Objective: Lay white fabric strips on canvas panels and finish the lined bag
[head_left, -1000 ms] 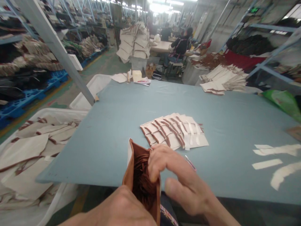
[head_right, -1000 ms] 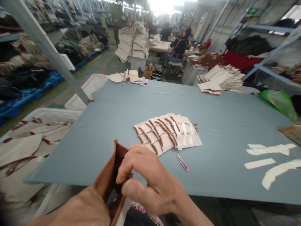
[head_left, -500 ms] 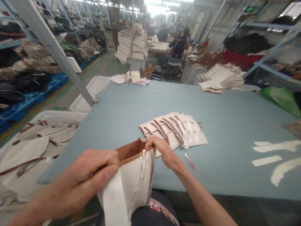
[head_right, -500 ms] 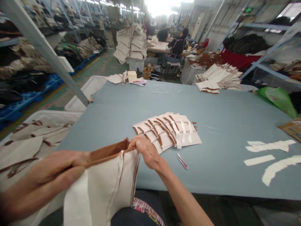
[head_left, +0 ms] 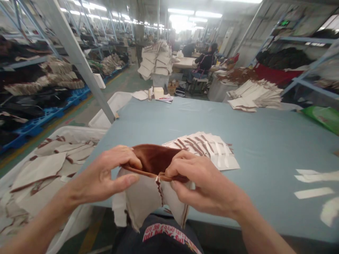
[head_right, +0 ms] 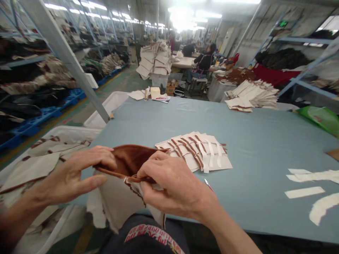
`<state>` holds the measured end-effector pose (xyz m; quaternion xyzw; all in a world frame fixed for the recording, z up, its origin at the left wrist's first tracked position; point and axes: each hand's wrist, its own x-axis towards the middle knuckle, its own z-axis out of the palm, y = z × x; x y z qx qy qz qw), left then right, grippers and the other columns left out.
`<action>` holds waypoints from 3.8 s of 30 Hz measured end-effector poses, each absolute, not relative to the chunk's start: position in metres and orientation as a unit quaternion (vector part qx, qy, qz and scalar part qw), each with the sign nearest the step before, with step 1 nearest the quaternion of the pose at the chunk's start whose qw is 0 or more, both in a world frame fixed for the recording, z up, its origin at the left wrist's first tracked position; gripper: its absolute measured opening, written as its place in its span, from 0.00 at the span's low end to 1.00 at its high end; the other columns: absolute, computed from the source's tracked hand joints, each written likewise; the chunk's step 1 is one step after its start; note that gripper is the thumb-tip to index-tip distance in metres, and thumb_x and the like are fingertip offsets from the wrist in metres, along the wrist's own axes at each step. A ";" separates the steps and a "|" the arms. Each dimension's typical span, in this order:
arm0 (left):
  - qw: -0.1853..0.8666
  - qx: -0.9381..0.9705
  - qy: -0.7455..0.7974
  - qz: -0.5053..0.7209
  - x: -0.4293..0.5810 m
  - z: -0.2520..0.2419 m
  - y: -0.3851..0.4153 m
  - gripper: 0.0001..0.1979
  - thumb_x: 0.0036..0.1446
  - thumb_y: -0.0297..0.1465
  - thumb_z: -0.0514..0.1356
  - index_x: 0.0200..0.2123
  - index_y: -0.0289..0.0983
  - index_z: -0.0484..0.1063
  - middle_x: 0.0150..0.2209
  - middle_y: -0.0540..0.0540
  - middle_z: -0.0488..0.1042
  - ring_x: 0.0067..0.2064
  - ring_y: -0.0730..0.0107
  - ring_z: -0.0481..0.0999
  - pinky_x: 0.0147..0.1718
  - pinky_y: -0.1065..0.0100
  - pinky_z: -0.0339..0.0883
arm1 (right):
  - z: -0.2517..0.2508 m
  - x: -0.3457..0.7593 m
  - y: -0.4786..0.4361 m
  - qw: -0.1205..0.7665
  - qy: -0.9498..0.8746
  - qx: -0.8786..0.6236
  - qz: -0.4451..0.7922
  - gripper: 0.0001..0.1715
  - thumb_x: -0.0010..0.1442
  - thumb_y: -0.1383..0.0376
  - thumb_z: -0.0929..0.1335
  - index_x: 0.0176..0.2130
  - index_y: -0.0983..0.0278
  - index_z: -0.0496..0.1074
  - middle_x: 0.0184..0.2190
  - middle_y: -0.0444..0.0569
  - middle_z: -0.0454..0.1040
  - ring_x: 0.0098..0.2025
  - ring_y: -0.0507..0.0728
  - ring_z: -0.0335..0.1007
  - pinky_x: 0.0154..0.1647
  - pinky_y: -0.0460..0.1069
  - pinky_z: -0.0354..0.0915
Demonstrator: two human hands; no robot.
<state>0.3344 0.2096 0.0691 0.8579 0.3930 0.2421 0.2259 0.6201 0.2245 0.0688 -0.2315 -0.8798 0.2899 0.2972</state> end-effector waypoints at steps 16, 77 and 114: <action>0.141 0.902 0.286 0.291 0.396 0.075 0.215 0.10 0.66 0.21 0.54 0.38 0.38 0.74 0.31 0.50 0.80 0.32 0.72 0.77 0.35 0.73 0.66 | 0.074 0.635 0.222 0.288 -0.868 -0.287 0.285 0.07 0.62 0.71 0.61 0.34 0.60 0.64 0.35 0.49 0.71 0.41 0.59 0.66 0.47 0.55 0.63; 0.415 0.768 0.422 0.246 0.403 0.061 0.208 0.10 0.58 0.28 0.56 0.25 0.36 0.68 0.22 0.58 0.64 0.23 0.81 0.59 0.21 0.79 0.53 | 0.039 0.616 0.224 0.415 -0.849 -0.273 0.182 0.09 0.58 0.73 0.65 0.32 0.62 0.72 0.24 0.42 0.77 0.25 0.50 0.68 0.30 0.45 0.61; 0.137 0.898 0.306 0.285 0.388 0.057 0.210 0.10 0.68 0.21 0.56 0.41 0.41 0.74 0.31 0.51 0.75 0.30 0.74 0.72 0.30 0.74 0.63 | 0.057 0.610 0.229 0.302 -0.743 -0.338 0.492 0.05 0.50 0.70 0.64 0.24 0.62 0.64 0.21 0.37 0.60 0.25 0.48 0.56 0.26 0.44 0.53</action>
